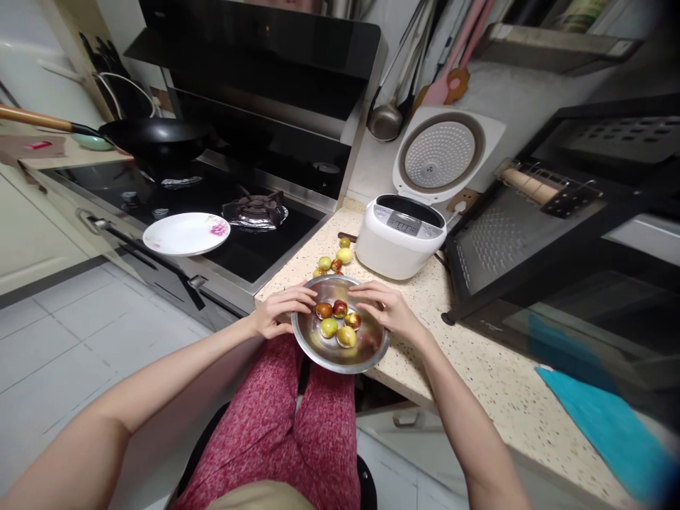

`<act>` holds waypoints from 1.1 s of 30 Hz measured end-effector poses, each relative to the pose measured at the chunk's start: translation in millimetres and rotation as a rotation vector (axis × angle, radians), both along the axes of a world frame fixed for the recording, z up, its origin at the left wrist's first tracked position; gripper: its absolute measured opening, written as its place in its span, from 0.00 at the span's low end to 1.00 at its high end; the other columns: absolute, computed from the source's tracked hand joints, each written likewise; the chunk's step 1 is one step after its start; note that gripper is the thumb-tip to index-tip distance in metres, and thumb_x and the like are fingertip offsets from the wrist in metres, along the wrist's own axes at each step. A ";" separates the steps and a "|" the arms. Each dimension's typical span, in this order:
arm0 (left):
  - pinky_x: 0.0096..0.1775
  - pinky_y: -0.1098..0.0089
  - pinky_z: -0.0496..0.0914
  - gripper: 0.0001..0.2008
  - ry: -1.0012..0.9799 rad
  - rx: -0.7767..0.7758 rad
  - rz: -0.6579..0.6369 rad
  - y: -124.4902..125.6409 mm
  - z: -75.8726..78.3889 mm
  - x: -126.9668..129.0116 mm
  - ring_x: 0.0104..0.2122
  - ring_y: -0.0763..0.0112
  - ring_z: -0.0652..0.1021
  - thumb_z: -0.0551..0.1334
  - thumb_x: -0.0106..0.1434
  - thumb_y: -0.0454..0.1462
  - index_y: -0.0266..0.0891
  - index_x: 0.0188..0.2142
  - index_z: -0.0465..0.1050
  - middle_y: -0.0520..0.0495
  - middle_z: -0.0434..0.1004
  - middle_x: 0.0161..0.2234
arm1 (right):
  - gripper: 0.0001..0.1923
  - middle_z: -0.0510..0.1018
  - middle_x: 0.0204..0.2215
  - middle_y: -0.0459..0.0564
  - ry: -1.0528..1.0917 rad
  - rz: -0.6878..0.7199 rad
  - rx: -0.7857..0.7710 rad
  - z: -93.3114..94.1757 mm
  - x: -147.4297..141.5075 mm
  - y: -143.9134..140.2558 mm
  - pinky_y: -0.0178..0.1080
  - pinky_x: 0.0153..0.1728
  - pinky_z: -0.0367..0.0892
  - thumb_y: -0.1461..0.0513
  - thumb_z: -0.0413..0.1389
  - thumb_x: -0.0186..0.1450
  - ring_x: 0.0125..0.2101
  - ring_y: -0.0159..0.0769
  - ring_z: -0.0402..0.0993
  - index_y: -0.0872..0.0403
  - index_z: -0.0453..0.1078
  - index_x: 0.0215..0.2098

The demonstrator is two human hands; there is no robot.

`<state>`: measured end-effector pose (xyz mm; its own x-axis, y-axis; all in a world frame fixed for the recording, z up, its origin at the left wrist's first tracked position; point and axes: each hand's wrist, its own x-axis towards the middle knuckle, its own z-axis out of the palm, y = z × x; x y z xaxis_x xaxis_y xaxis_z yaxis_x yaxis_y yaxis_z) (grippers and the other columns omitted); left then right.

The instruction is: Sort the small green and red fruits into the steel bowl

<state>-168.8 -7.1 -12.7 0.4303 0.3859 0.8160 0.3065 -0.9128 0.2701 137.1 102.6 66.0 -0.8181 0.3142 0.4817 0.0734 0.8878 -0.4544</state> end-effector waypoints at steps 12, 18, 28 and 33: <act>0.65 0.42 0.67 0.25 -0.027 0.001 -0.025 0.9 3.7 6.4 0.57 0.50 0.79 0.56 0.74 0.53 0.33 0.51 0.77 0.31 0.82 0.47 | 0.16 0.80 0.55 0.57 -0.110 -0.201 0.343 2.3 -42.9 66.8 0.49 0.55 0.76 0.63 0.50 0.76 0.55 0.43 0.78 0.52 0.75 0.57; 0.64 0.42 0.67 0.25 -0.032 0.000 -0.034 0.5 6.1 6.8 0.57 0.50 0.78 0.56 0.74 0.53 0.32 0.50 0.76 0.31 0.82 0.47 | 0.19 0.77 0.59 0.61 -0.477 -0.307 0.575 8.5 -90.5 111.3 0.47 0.59 0.72 0.69 0.48 0.74 0.58 0.43 0.75 0.57 0.72 0.59; 0.65 0.44 0.68 0.23 -0.060 -0.006 -0.051 4.1 1.3 9.3 0.58 0.50 0.78 0.57 0.73 0.52 0.33 0.50 0.76 0.32 0.81 0.47 | 0.21 0.73 0.61 0.69 -0.830 -0.379 0.661 16.3 -133.2 135.4 0.42 0.54 0.74 0.73 0.48 0.72 0.56 0.47 0.78 0.62 0.68 0.61; 0.65 0.43 0.67 0.22 -0.079 0.007 -0.056 4.2 1.9 9.7 0.57 0.50 0.78 0.58 0.73 0.51 0.34 0.49 0.76 0.33 0.81 0.46 | 0.16 0.80 0.53 0.65 -0.955 -0.389 0.632 21.6 -144.0 144.2 0.38 0.46 0.76 0.71 0.49 0.72 0.47 0.44 0.83 0.60 0.75 0.53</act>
